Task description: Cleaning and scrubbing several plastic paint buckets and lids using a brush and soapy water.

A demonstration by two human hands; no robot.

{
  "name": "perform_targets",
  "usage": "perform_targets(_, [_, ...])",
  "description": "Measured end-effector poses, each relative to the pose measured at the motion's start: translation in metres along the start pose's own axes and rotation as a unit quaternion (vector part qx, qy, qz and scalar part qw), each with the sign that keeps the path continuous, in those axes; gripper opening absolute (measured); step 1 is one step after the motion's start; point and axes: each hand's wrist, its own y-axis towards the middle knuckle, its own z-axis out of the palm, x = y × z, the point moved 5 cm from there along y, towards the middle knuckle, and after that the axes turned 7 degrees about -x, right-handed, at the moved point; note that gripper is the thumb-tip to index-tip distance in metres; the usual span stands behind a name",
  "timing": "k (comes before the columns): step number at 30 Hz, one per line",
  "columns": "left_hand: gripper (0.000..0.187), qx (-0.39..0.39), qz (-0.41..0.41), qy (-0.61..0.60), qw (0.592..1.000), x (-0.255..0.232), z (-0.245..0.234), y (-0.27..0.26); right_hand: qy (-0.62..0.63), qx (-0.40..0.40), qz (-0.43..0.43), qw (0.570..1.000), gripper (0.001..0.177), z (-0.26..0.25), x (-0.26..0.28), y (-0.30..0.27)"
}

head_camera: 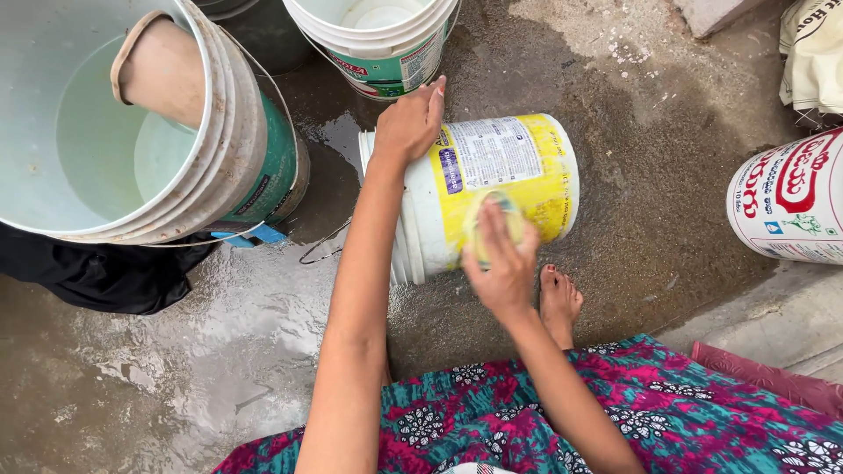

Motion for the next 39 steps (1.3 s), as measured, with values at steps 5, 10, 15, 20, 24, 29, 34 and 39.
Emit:
perform_targets(5, [0.057,0.017,0.005,0.035,0.999,0.006,0.015,0.004,-0.079,-0.058,0.184,0.978,0.067,-0.028,-0.069,0.018])
perform_targets(10, [0.057,0.037,0.005,0.070,0.997,0.009,0.013,0.015,-0.052,-0.016,0.089,0.995,0.070,0.008,0.029,0.009])
perform_targets(15, [0.056,0.058,-0.014,0.086,0.994,0.011,0.009,0.021,-0.022,-0.013,0.044,0.999,0.065,0.011,-0.016,-0.032])
perform_targets(20, [0.058,0.055,-0.008,0.080,0.995,0.015,0.017,0.020,-0.051,-0.061,0.200,0.976,0.067,-0.029,-0.048,0.011])
perform_targets(24, [0.059,0.053,-0.005,0.094,0.994,0.019,0.011,0.029,0.011,-0.036,0.043,0.998,0.070,0.025,0.034,-0.015])
perform_targets(29, [0.061,0.078,-0.024,0.110,0.991,0.018,0.009,0.030,0.001,0.004,-0.016,1.000,0.066,0.018,0.016,-0.012])
perform_targets(34, [0.062,0.104,-0.037,0.132,0.985,0.025,0.011,0.023,-0.072,-0.064,0.243,0.965,0.068,-0.018,-0.086,0.004])
perform_targets(39, [0.063,0.106,-0.078,0.112,0.985,0.042,0.003,0.029,0.025,-0.001,0.187,0.982,0.068,0.036,-0.020,-0.032])
